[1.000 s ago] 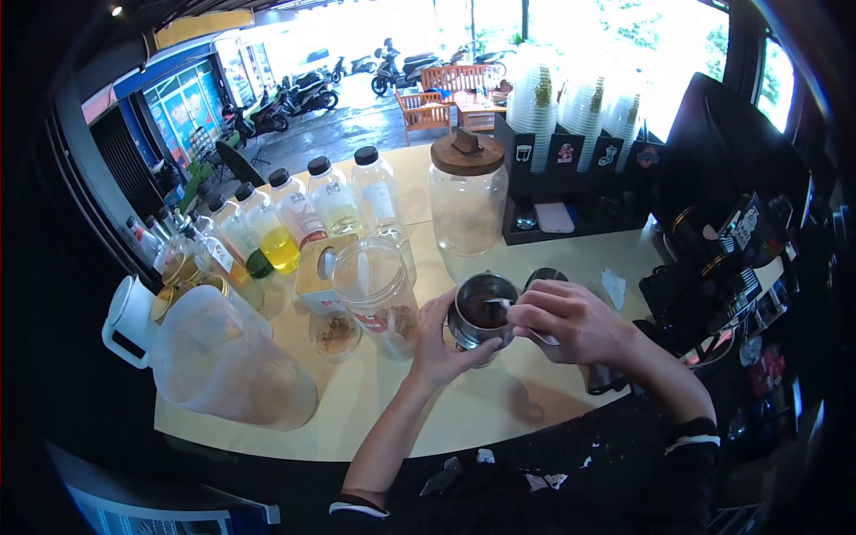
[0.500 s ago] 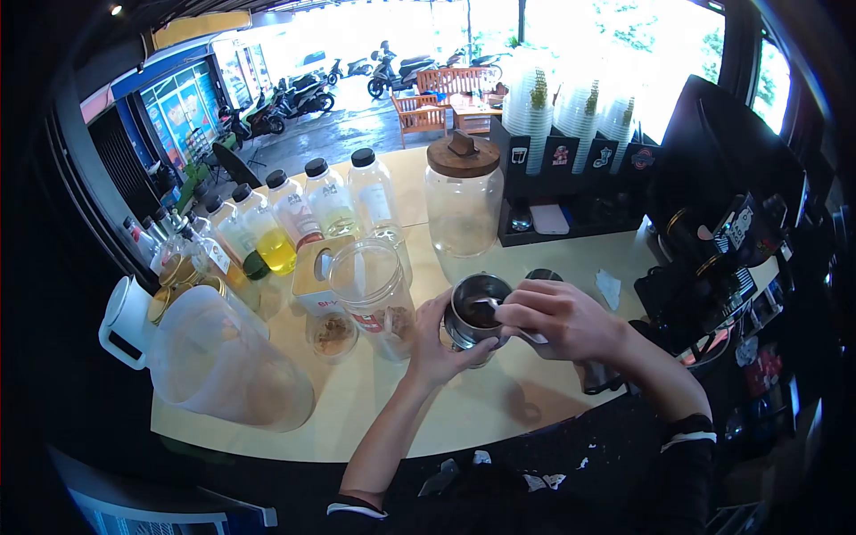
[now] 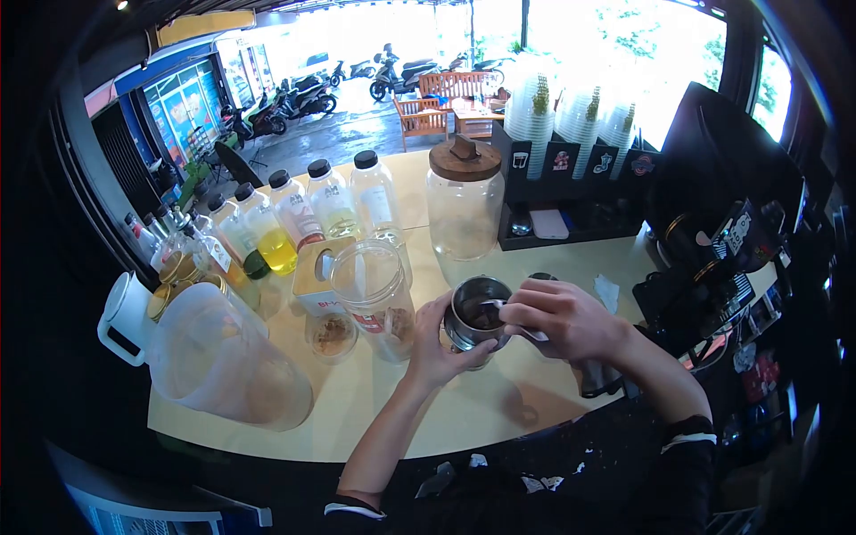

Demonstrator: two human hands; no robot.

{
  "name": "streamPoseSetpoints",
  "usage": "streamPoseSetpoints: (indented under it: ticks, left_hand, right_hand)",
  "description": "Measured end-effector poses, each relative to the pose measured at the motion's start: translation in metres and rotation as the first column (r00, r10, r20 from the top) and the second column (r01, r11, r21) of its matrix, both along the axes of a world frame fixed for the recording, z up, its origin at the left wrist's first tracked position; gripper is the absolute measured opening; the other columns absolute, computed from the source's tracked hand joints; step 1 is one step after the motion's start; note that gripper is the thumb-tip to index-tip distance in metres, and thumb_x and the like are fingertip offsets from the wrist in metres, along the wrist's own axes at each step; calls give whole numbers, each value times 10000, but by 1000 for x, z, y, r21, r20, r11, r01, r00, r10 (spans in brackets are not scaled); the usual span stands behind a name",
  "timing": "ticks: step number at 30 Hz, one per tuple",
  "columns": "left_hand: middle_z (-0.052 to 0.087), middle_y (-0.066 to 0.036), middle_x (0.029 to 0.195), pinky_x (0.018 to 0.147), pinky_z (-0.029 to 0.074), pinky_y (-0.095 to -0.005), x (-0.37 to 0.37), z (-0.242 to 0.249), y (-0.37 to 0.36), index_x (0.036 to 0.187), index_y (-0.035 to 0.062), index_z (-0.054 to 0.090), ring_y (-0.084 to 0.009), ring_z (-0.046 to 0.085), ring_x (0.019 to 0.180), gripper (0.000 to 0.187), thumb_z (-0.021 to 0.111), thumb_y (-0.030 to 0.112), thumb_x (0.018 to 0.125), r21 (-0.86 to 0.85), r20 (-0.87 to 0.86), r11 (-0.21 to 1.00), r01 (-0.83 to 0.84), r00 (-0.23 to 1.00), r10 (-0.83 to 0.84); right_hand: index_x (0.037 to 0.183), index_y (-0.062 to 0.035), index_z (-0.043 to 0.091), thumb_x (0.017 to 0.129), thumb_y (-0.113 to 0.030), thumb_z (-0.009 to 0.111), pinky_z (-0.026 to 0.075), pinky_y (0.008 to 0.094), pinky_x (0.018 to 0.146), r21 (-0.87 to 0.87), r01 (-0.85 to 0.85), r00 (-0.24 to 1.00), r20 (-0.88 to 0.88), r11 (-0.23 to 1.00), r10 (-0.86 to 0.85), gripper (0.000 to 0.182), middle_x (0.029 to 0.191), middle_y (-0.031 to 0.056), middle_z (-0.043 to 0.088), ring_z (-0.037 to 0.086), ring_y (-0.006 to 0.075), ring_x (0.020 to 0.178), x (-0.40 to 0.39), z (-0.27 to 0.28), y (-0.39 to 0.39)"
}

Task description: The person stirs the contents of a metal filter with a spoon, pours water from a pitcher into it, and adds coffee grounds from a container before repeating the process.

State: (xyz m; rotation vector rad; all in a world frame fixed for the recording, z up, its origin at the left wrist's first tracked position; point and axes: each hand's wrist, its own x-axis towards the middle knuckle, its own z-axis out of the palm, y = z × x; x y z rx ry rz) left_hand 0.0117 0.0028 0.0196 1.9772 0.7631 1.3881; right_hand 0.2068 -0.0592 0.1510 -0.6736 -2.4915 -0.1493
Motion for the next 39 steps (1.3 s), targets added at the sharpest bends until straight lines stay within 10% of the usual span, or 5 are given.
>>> streamPoseSetpoints:
  ticks: [39]
  left_hand:
    - [575,-125,1145,917,429,-393,0,-3,1,1278,36,497,-274,526,1078,853,870,358,582,-4,-14,1000,9,1000,-9]
  right_hand:
    - [982,-51,507,706,-52,696,515,354,649,20,41,999,-6,999,-41,335,865,65,527,569,243,792,2,-5,4]
